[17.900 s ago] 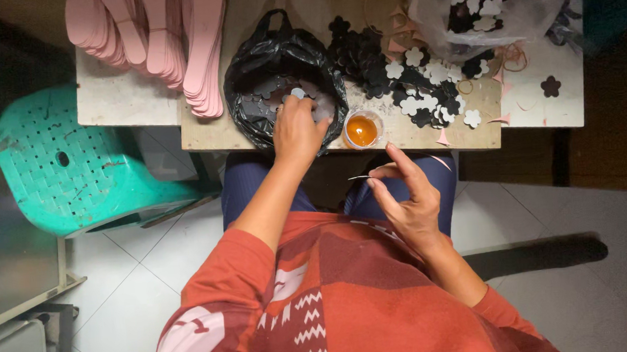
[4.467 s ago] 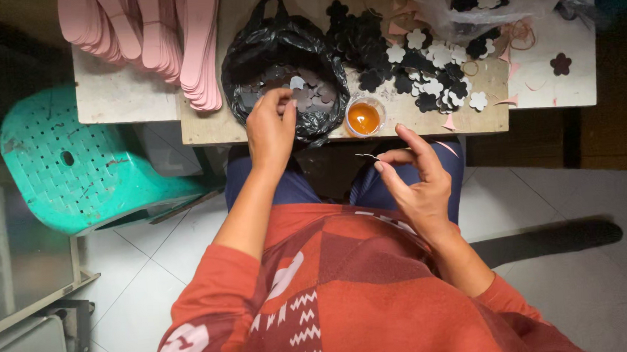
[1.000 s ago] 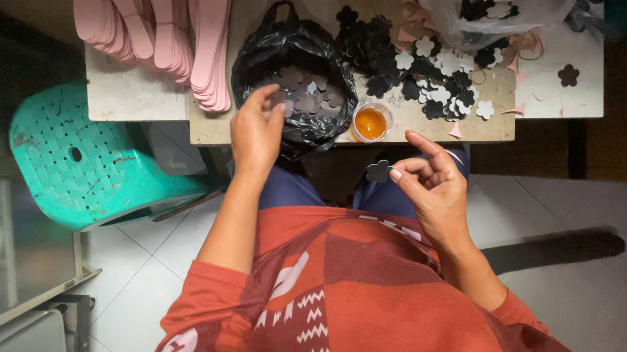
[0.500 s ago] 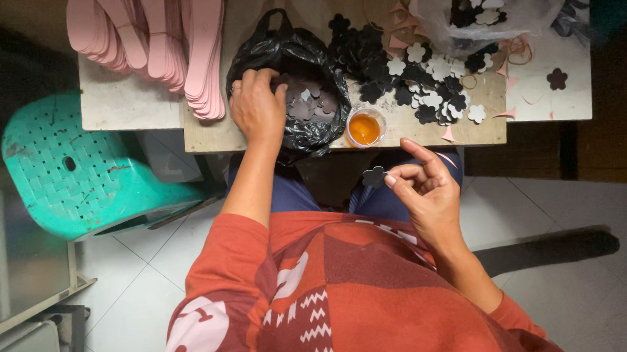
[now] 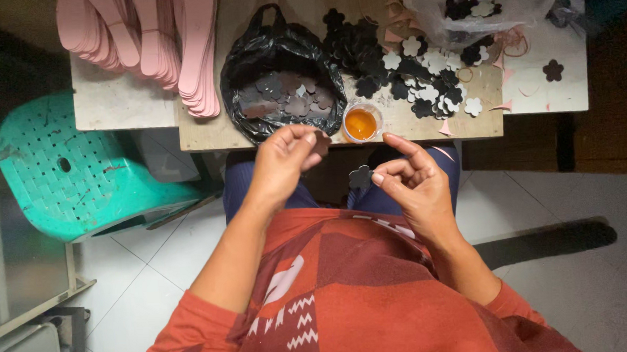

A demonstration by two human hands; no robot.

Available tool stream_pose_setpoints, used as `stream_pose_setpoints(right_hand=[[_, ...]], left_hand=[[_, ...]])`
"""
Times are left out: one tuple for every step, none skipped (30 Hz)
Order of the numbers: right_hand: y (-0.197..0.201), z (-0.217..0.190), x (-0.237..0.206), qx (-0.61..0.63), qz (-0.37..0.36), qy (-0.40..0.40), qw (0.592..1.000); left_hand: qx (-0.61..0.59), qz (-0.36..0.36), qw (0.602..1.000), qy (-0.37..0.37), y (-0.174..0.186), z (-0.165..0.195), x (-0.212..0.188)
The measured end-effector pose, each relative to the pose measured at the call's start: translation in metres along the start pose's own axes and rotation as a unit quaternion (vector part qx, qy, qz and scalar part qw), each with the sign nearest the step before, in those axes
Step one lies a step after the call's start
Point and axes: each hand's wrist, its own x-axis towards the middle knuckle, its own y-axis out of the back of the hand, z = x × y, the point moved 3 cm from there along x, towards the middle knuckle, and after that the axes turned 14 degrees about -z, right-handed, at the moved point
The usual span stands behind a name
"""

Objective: The person sits at a table and repeatedly picks up small white and black flower-shaped craft pieces. They press the pieces together by hand, occasionally dipping fingers into a small container of orange liquid, and place the assembled pairs on the table.

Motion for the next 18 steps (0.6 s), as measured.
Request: stream_pose_setpoints(right_hand=[[-0.001, -0.001, 0.001, 0.012, -0.005, -0.006, 1.0], [-0.001, -0.002, 0.002, 0.024, -0.011, -0.013, 1.0], [-0.001, -0.003, 0.003, 0.037, -0.017, -0.02, 0.999], [-0.002, -0.004, 0.004, 0.037, -0.023, -0.026, 0.999], [-0.003, -0.005, 0.004, 0.037, -0.029, -0.033, 0.998], [-0.004, -0.006, 0.004, 0.037, -0.034, -0.039, 0.998], [-0.005, -0.006, 0.004, 0.036, -0.034, -0.041, 0.998], [-0.005, -0.006, 0.004, 0.034, -0.035, -0.044, 0.998], [-0.006, -0.007, 0.003, 0.033, -0.035, -0.046, 0.998], [-0.006, -0.007, 0.003, 0.032, -0.034, -0.046, 0.998], [-0.007, -0.008, 0.003, 0.03, -0.033, -0.047, 0.998], [-0.007, -0.008, 0.003, 0.029, -0.032, -0.047, 0.998], [-0.007, -0.009, 0.003, 0.027, -0.03, -0.046, 0.998], [-0.006, -0.011, 0.002, 0.025, -0.029, -0.045, 0.998], [-0.006, -0.012, 0.001, 0.023, -0.027, -0.045, 0.998], [-0.007, -0.012, 0.001, 0.017, -0.027, -0.048, 0.998], [-0.008, -0.013, -0.001, 0.01, -0.026, -0.052, 0.998], [-0.009, -0.013, -0.002, 0.003, -0.026, -0.056, 0.998]], left_hand=[[-0.059, -0.019, 0.997, 0.04, -0.011, -0.009, -0.01], [-0.063, -0.027, 0.996, 0.05, -0.019, -0.014, -0.018], [-0.066, -0.034, 0.995, 0.06, -0.027, -0.017, -0.024], [-0.07, -0.041, 0.994, 0.07, -0.033, -0.018, -0.03], [-0.08, -0.053, 0.993, 0.067, -0.038, -0.018, -0.035], [-0.09, -0.065, 0.992, 0.064, -0.042, -0.017, -0.039], [-0.099, -0.078, 0.99, 0.061, -0.045, -0.014, -0.041], [-0.102, -0.078, 0.989, 0.073, -0.047, -0.013, -0.044], [-0.105, -0.079, 0.988, 0.085, -0.048, -0.011, -0.047], [-0.107, -0.079, 0.986, 0.096, -0.049, -0.01, -0.049], [-0.124, -0.083, 0.984, 0.096, -0.05, -0.009, -0.05], [-0.14, -0.086, 0.982, 0.097, -0.05, -0.007, -0.052], [-0.156, -0.089, 0.979, 0.097, -0.051, -0.006, -0.053], [-0.154, -0.085, 0.979, 0.106, -0.051, -0.006, -0.054], [-0.151, -0.081, 0.978, 0.116, -0.051, -0.006, -0.055], [-0.148, -0.078, 0.978, 0.125, -0.051, -0.006, -0.056], [-0.141, -0.078, 0.979, 0.123, -0.051, -0.005, -0.058], [-0.134, -0.08, 0.98, 0.121, -0.052, -0.004, -0.059]])
